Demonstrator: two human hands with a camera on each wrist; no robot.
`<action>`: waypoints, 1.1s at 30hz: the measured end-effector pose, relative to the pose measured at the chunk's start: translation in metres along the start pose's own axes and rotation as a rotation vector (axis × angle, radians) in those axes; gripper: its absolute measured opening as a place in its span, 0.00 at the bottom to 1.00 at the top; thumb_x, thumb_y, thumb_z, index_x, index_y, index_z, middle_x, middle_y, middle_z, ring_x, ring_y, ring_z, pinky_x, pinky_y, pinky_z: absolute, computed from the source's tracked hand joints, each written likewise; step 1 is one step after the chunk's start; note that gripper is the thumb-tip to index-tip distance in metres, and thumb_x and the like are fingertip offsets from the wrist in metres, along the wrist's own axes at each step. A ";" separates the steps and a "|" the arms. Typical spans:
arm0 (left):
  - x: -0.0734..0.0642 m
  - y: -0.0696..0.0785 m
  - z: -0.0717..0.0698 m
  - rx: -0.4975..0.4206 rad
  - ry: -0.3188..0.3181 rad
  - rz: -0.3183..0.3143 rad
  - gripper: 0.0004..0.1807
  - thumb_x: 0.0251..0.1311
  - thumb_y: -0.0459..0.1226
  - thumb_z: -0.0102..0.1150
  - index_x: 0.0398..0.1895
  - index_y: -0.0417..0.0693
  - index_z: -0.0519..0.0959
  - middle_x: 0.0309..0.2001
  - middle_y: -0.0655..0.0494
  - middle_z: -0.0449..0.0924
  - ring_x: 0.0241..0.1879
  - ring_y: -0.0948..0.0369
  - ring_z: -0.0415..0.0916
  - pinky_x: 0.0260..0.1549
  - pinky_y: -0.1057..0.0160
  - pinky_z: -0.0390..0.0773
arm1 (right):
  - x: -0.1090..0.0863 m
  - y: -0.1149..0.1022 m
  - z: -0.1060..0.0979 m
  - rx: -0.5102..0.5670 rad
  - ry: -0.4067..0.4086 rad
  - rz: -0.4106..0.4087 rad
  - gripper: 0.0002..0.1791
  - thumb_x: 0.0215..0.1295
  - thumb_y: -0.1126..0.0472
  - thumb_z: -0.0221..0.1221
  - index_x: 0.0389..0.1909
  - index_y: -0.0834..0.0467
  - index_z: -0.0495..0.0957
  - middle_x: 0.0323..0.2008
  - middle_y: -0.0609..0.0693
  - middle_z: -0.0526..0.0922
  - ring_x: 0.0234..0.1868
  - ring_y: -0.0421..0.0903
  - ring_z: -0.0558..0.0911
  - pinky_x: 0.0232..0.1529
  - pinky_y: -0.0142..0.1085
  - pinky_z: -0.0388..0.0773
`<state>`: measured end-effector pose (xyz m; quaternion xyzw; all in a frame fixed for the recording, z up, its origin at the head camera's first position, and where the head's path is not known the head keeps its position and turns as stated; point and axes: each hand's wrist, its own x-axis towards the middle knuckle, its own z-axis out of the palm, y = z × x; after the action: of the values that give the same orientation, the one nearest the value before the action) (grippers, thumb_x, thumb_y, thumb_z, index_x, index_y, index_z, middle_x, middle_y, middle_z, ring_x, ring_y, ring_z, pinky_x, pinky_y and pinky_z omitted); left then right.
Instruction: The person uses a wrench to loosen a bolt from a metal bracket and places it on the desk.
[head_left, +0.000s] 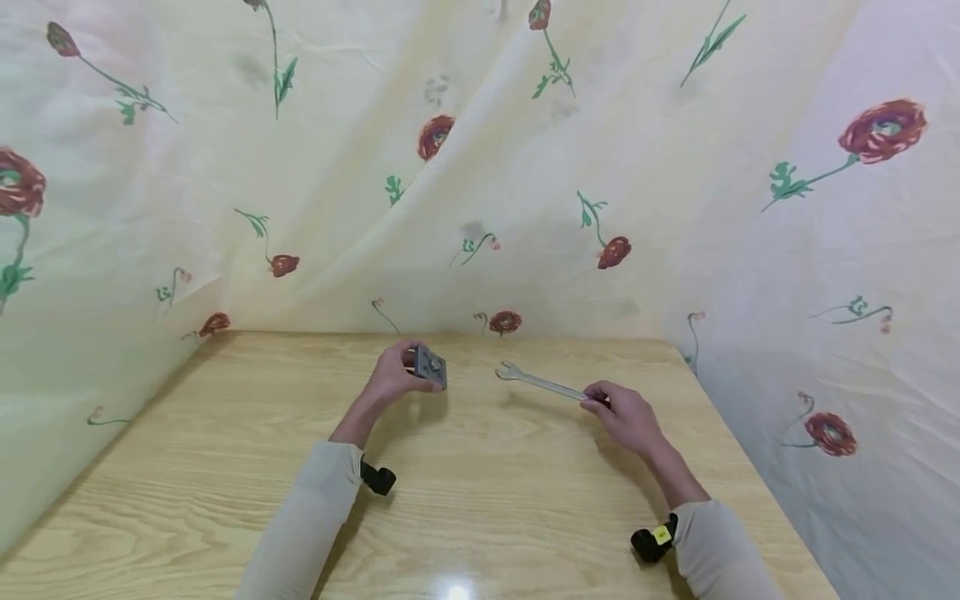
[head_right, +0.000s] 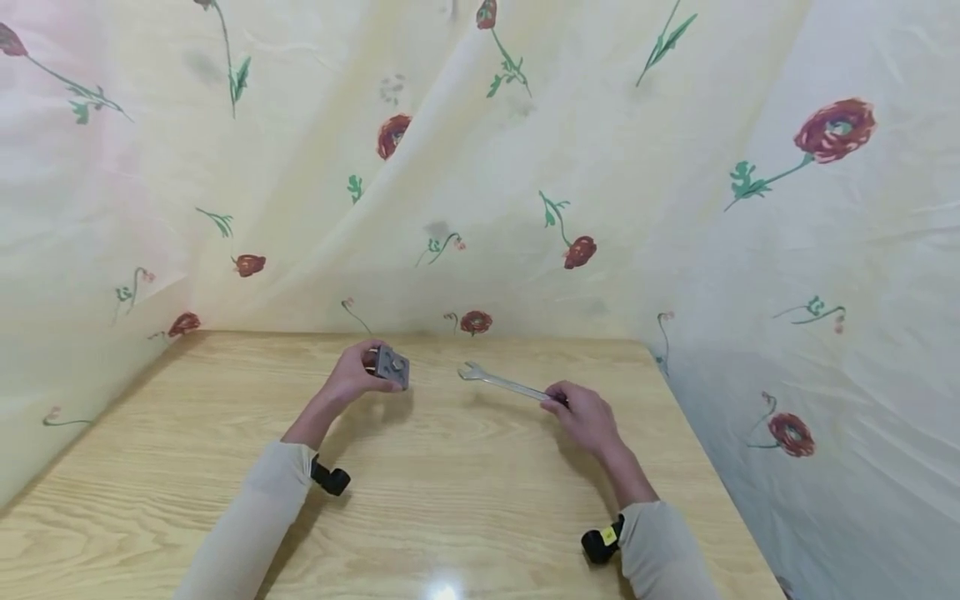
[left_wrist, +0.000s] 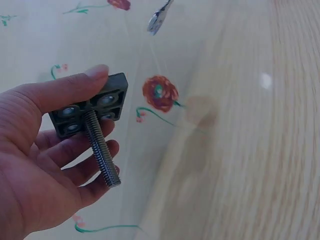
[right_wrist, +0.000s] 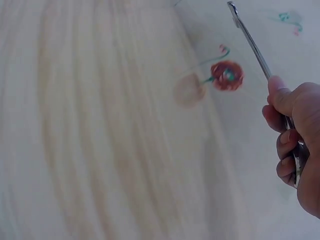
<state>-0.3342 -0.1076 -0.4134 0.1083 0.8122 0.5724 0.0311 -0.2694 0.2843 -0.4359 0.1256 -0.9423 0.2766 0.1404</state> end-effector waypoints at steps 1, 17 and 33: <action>-0.001 0.002 0.000 -0.019 0.002 0.002 0.41 0.44 0.27 0.77 0.65 0.39 0.69 0.55 0.35 0.80 0.54 0.47 0.80 0.47 0.58 0.83 | 0.001 -0.003 0.000 0.015 -0.005 -0.002 0.10 0.69 0.58 0.62 0.44 0.61 0.81 0.31 0.50 0.84 0.27 0.38 0.72 0.28 0.31 0.68; -0.018 0.023 0.004 -0.167 -0.008 0.045 0.41 0.45 0.24 0.74 0.66 0.42 0.69 0.61 0.35 0.78 0.56 0.46 0.80 0.52 0.56 0.82 | 0.013 -0.036 0.005 0.308 -0.002 -0.055 0.08 0.69 0.61 0.62 0.43 0.62 0.82 0.30 0.61 0.83 0.23 0.34 0.69 0.23 0.29 0.67; -0.027 0.033 0.017 -0.309 0.023 0.103 0.41 0.42 0.21 0.73 0.64 0.40 0.68 0.60 0.33 0.79 0.42 0.62 0.82 0.40 0.68 0.83 | 0.006 -0.093 -0.007 0.463 -0.022 -0.109 0.06 0.67 0.71 0.60 0.40 0.71 0.81 0.25 0.53 0.79 0.21 0.31 0.65 0.22 0.29 0.65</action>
<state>-0.3006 -0.0873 -0.3902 0.1373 0.7081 0.6926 0.0085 -0.2445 0.2117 -0.3836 0.2079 -0.8471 0.4760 0.1123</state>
